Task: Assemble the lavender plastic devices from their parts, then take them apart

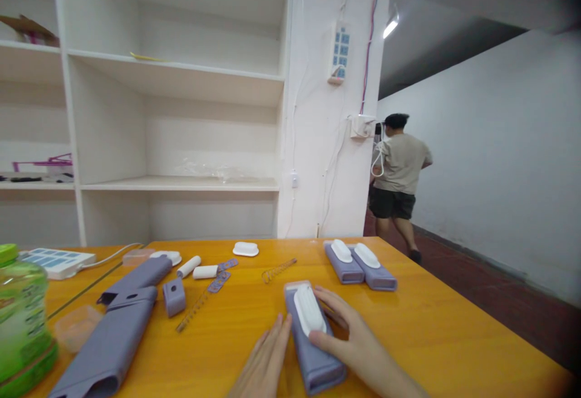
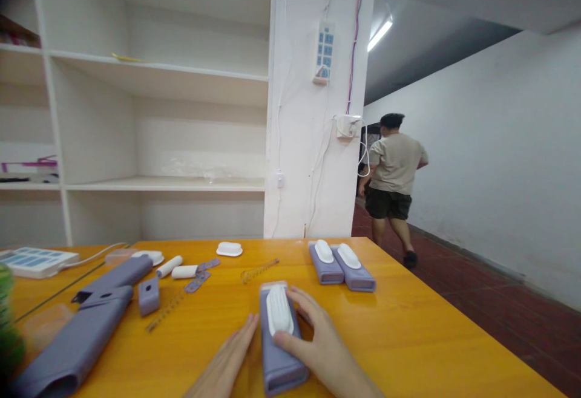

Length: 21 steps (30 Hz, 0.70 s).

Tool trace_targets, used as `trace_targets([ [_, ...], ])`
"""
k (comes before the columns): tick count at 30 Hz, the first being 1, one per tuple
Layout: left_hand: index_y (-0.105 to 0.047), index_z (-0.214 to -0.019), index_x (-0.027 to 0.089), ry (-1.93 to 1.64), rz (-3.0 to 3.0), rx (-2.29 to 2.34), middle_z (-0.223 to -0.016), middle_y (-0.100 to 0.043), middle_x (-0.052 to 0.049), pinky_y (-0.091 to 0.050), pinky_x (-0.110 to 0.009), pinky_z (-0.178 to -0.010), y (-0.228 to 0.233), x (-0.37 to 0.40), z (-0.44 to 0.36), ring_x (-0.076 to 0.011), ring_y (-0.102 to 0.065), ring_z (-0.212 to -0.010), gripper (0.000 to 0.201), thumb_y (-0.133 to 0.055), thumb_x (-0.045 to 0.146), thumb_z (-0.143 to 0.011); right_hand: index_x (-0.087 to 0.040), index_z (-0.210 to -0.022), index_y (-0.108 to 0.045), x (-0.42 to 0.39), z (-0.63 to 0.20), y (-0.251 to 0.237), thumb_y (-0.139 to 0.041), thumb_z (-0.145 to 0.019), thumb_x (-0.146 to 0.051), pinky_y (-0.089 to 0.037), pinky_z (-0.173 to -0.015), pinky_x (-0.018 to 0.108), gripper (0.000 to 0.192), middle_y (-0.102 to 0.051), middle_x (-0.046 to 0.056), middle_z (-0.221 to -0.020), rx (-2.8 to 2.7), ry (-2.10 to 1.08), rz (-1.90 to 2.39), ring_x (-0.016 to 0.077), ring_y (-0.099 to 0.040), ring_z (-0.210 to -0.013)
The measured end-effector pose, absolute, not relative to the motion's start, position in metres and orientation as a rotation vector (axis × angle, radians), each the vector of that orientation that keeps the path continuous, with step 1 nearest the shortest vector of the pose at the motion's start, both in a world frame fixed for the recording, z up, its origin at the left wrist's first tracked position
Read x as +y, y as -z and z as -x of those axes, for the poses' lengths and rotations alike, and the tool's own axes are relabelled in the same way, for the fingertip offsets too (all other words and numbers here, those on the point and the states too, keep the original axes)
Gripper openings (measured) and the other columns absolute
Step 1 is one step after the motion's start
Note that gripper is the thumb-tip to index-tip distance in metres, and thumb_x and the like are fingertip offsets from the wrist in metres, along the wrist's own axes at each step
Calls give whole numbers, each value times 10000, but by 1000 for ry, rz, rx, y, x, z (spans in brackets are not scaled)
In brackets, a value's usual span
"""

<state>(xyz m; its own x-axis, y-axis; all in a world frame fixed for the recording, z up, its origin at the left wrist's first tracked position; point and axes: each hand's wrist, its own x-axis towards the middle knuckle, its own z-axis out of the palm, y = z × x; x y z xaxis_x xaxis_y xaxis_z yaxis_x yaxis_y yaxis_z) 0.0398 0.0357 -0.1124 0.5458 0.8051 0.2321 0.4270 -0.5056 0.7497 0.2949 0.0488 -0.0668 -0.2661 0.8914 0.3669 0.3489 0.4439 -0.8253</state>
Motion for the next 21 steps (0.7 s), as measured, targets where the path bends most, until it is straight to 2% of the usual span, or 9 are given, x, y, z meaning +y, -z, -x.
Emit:
trace_targets([
  [2,-310,-1541,300,-763,-2126,1005,-1616,-292,-28,-142,-499,-1249,111,37,-38,-357,-255,-1485,887,-579,715,-804,-232,-1413,-517,46,-297,62,-635,-898,-498,-286,-1195,470,591,-422,127,-1539,-1830,-628,1155,286,-380,-1428],
  [3,-349,-1527,308,-754,-2119,1017,-1600,-331,-21,-150,-498,-1250,112,39,-38,-360,-276,-1477,864,-571,723,-802,-241,-1429,-503,44,-297,59,-620,-906,-496,-272,-1199,484,593,-399,123,-1553,-1863,-547,1198,293,-356,-1441],
  [6,-474,-1460,326,-742,-2110,1017,-1538,-447,-18,-184,-497,-1249,117,48,-37,-374,-329,-1452,813,-538,771,-783,-283,-1497,-416,37,-294,53,-734,-800,-514,-241,-1197,548,800,-265,110,-1622,-2038,-355,1241,353,-252,-1479],
  [8,-527,-1420,343,-760,-2108,995,-1505,-492,-11,-194,-497,-1249,122,53,-37,-374,-343,-1445,767,-513,779,-789,-330,-1479,-441,33,-290,51,-799,-728,-512,-243,-1182,589,852,-186,82,-1649,-2190,-285,1194,396,-207,-1485],
  [11,-557,-1395,352,-755,-2162,999,-1524,-455,-3,-192,-505,-1249,127,54,-37,-377,-335,-1446,684,-509,732,-827,-383,-1342,-602,30,-282,50,-730,-825,-458,-247,-1179,592,538,-172,18,-1652,-2345,-240,1110,387,-186,-1492],
  [13,-550,-1403,338,-720,-2228,1028,-1544,-407,-18,-212,-509,-1241,124,51,-37,-378,-339,-1443,643,-522,677,-858,-372,-1301,-640,32,-278,53,-630,-920,-396,-239,-1193,565,382,-187,-3,-1647,-2337,-223,1097,348,-164,-1503],
  [16,-503,-1442,298,-670,-2344,1061,-1552,-375,-62,-259,-504,-1219,114,44,-36,-356,-350,-1438,595,-526,572,-914,-330,-1346,-605,44,-278,64,-553,-973,-352,-230,-1208,540,377,-202,3,-1645,-2243,-158,1116,308,-139,-1514],
  [21,-437,-1484,236,-520,-2578,1095,-1549,-365,-108,-308,-469,-1189,107,44,-34,-298,-353,-1438,503,-425,386,-1004,-278,-1332,-614,86,-289,77,-528,-978,-315,-202,-1213,539,366,-187,29,-1648,-2198,27,1153,291,-122,-1520],
])
